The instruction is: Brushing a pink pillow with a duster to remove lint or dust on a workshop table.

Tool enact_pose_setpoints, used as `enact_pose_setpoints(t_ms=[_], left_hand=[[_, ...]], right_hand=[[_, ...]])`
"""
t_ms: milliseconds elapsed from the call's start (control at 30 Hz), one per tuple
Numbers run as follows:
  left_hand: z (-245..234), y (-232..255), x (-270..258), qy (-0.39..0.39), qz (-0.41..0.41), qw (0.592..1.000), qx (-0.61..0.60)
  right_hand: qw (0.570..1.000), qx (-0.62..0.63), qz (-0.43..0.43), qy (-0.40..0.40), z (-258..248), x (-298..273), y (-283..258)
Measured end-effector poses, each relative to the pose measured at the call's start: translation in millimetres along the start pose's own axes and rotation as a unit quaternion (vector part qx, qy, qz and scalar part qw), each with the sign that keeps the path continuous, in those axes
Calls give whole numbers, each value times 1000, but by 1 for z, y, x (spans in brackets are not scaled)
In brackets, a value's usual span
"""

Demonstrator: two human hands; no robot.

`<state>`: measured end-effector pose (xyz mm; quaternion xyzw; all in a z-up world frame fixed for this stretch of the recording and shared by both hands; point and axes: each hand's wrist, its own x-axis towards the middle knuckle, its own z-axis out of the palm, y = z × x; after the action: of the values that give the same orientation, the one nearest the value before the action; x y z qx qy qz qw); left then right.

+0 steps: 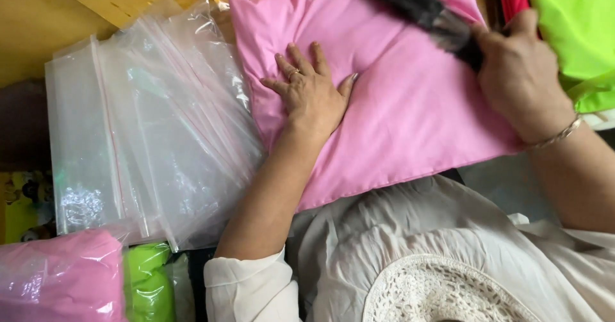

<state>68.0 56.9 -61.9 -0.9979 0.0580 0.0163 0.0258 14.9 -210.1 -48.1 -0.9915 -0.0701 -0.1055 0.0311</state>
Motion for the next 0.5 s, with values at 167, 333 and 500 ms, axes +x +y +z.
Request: enact_pose_setpoints(t_ms=[167,333,500], left_hand=[[-16,2,2,-82,-5,995,50],[2,7,2,-52,-15,995,89],[10,6,10,-30,-29,997,59]], right_hand=[[991,100,88,31,-4,3,15],[993,115,-29,22,-56,-30,-55],[992,34,-54,-105,-37,-24,-40]])
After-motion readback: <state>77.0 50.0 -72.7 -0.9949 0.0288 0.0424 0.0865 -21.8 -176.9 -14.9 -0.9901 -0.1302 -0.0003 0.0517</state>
